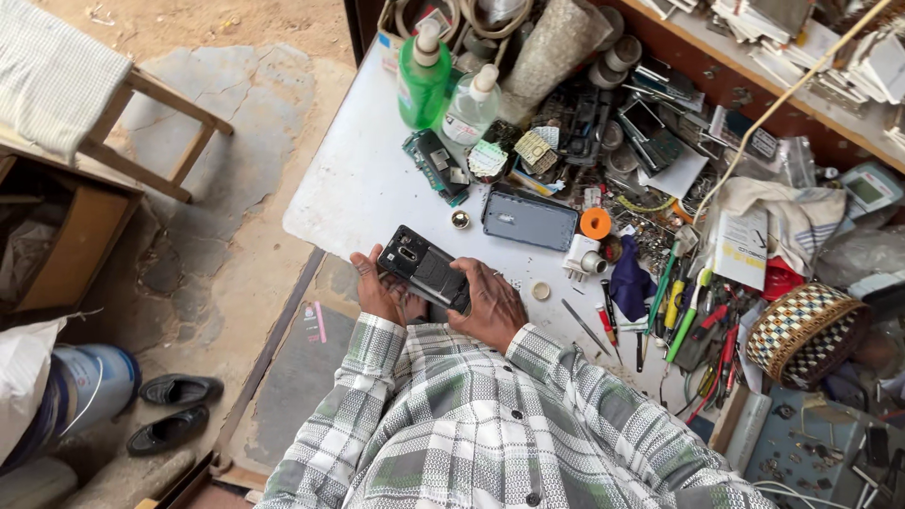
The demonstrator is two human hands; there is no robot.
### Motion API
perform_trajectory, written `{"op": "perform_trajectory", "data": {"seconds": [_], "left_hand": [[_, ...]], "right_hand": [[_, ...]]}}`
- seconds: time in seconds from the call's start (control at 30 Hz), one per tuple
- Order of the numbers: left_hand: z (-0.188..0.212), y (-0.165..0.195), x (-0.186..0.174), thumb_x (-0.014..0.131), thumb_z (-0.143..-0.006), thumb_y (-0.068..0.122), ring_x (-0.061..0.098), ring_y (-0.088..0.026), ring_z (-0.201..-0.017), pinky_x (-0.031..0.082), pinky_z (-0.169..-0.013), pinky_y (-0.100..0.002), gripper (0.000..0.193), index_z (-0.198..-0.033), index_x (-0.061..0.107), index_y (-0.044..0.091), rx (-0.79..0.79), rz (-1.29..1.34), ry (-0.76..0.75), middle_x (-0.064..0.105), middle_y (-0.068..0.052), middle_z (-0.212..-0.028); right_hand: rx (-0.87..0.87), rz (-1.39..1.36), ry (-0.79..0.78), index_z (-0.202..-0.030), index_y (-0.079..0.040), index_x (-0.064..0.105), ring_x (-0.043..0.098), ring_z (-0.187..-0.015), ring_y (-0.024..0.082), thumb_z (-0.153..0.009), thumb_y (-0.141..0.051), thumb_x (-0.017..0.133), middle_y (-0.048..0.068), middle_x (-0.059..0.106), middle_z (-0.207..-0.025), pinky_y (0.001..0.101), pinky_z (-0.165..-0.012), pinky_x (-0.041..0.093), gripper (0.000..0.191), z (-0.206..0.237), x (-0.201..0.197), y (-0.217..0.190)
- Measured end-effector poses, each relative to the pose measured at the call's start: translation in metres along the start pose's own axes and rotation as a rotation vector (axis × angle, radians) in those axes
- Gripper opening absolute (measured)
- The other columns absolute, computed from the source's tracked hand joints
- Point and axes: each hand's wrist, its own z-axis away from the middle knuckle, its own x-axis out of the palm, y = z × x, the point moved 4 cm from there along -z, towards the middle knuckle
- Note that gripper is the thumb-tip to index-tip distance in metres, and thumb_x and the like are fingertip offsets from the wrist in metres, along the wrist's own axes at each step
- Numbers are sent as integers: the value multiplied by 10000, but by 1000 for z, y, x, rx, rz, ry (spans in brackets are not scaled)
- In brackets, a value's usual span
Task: The person repairs a smartphone at a cluttered workbench. They use a thin tool to pry and work inside the open phone, manipulate the battery and internal components, press the casing and screen together, and handle the phone's back cover and parts while checking the device.
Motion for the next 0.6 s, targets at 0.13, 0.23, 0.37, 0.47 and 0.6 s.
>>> {"op": "perform_trajectory", "data": {"seconds": [0.13,0.23,0.37,0.47,0.6], "left_hand": [[2,3,-3,385,-954,684,641,-236,-968,578,-800,-375,855,-1531,303,58,31,-125,47,581,-170,-1215],[3,7,-1,390,-976,646,634,-261,-1040,584,-864,-398,802,-1509,280,58,-1,-134,36,534,-185,-1258],[4,8,3,370,-997,618,628,-297,-1150,583,-958,-412,757,-1486,244,54,-41,-121,15,501,-192,-1276],[4,9,4,364,-992,629,599,-320,-1168,564,-962,-439,777,-1500,253,53,-73,-134,22,501,-188,-1247],[4,10,3,352,-972,668,579,-327,-1212,534,-982,-470,846,-1542,199,62,-113,-107,25,507,-194,-1269]], "right_hand": [[-63,41,95,-1317,-136,397,635,-1149,371,-717,-195,844,136,576,-1303,474,-976,521,751,0,1,-1],[-50,52,109,-1314,-122,397,636,-1157,363,-741,-192,831,134,572,-1308,469,-972,527,722,-2,3,1],[-79,70,156,-1316,-112,405,627,-1163,380,-730,-185,832,163,555,-1347,479,-973,519,729,-3,1,4],[-101,53,145,-1369,-106,392,634,-1151,391,-731,-209,835,194,554,-1369,482,-970,521,784,-4,-2,4],[92,-38,-11,-1416,-143,372,676,-1106,362,-750,-261,817,166,620,-1335,469,-978,536,810,-7,-6,11]]}}
